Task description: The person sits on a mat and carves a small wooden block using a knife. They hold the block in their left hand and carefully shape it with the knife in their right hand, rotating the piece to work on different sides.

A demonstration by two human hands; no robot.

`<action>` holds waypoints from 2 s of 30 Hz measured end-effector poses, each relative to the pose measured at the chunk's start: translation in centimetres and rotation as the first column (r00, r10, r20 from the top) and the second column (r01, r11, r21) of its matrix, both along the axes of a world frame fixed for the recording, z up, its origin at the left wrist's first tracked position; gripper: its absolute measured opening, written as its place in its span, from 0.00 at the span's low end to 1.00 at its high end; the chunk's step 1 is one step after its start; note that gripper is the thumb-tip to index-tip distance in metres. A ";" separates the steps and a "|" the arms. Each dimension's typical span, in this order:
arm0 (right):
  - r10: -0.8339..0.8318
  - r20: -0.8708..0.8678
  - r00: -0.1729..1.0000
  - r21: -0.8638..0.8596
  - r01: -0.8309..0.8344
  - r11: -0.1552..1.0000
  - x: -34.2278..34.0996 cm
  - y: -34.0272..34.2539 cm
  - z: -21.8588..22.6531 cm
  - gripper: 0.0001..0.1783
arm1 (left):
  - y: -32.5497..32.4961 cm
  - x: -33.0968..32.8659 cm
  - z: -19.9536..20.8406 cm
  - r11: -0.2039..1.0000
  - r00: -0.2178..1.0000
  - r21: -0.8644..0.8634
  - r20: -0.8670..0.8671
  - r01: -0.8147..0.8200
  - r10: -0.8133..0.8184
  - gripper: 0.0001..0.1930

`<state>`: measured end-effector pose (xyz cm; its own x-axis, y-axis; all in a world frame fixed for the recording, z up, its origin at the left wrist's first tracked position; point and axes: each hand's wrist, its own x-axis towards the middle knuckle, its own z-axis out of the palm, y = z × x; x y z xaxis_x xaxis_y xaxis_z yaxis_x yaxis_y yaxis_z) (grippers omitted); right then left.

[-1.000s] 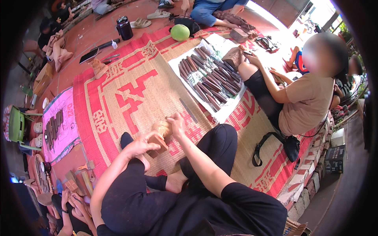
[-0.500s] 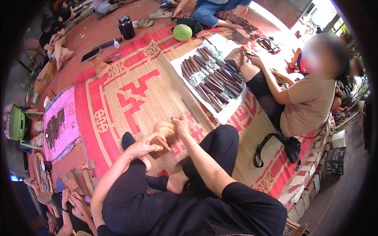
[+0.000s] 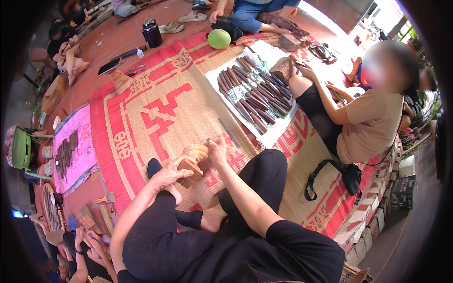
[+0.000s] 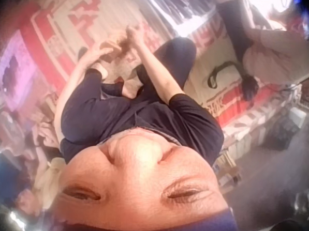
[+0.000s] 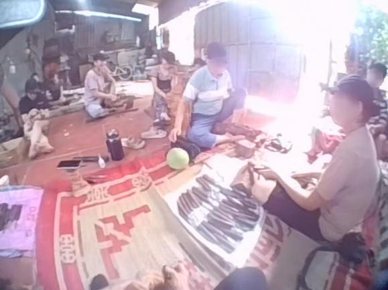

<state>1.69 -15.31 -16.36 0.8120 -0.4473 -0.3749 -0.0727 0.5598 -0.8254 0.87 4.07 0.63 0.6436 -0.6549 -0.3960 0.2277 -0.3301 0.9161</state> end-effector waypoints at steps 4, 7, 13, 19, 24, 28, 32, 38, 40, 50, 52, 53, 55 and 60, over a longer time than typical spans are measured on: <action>0.232 0.017 0.973 -0.101 -0.229 0.968 -1.4 1.5 1.0 0.04 | 0.4 0.0 0.7 0.983 0.981 -0.079 -0.123 -0.163 0.153 0.17; 0.080 0.021 0.997 -0.119 -0.077 0.990 -0.9 0.9 -0.4 0.06 | -0.5 0.2 0.7 0.996 0.990 -0.022 -0.118 -0.085 0.082 0.17; 0.067 0.006 0.998 -0.127 -0.065 0.990 -0.5 0.1 1.8 0.06 | 0.2 -0.2 0.6 0.999 0.994 -0.013 -0.100 -0.050 0.049 0.17; 0.144 -0.021 0.989 -0.206 -0.145 0.968 -0.8 1.1 0.4 0.06 | 0.0 0.1 0.3 0.999 0.999 0.007 -0.020 -0.033 0.033 0.17; 0.045 -0.098 0.994 -0.154 -0.060 0.986 0.1 -0.8 -0.9 0.06 | -0.5 -0.2 1.2 1.000 0.993 -0.012 -0.120 -0.016 0.014 0.17; 0.138 0.022 0.990 -0.136 -0.133 0.982 -0.5 1.1 0.3 0.05 | 0.1 -0.1 0.7 0.996 0.993 -0.004 -0.083 -0.090 0.089 0.16; 0.169 0.036 0.985 -0.088 -0.165 0.982 -0.8 1.4 0.4 0.05 | -0.3 0.1 0.4 0.995 0.992 -0.027 -0.090 -0.092 0.089 0.17; 0.015 -0.022 1.000 -0.120 -0.018 0.993 0.5 0.6 -0.7 0.05 | -0.1 -0.2 0.2 0.999 0.995 0.006 -0.094 -0.040 0.040 0.17; 0.087 0.038 0.995 -0.076 -0.084 0.994 0.1 1.5 1.4 0.05 | 0.3 0.0 0.1 0.999 0.997 -0.008 -0.056 -0.052 0.052 0.17; 0.148 -0.038 0.988 -0.326 -0.152 0.933 -0.2 1.3 0.4 0.05 | -0.4 0.2 0.7 0.993 0.988 -0.004 -0.101 -0.122 0.121 0.17; 0.025 -0.033 0.999 -0.434 -0.036 0.900 0.5 0.8 -0.9 0.06 | -0.9 0.0 0.4 0.998 0.995 -0.007 -0.074 -0.070 0.069 0.17; 0.026 -0.042 0.999 -0.349 -0.039 0.936 0.6 1.0 -0.6 0.06 | -0.6 0.1 0.4 0.999 0.997 0.003 -0.057 -0.053 0.053 0.17; 0.031 -0.061 0.998 -0.171 -0.041 0.985 0.3 1.1 0.1 0.05 | -0.2 0.2 0.4 0.996 0.994 -0.011 -0.062 -0.089 0.088 0.17; 0.138 0.070 0.988 -0.062 -0.134 0.989 -1.2 2.4 0.7 0.05 | 0.2 0.1 1.1 0.983 0.974 -0.030 -0.143 -0.181 0.175 0.17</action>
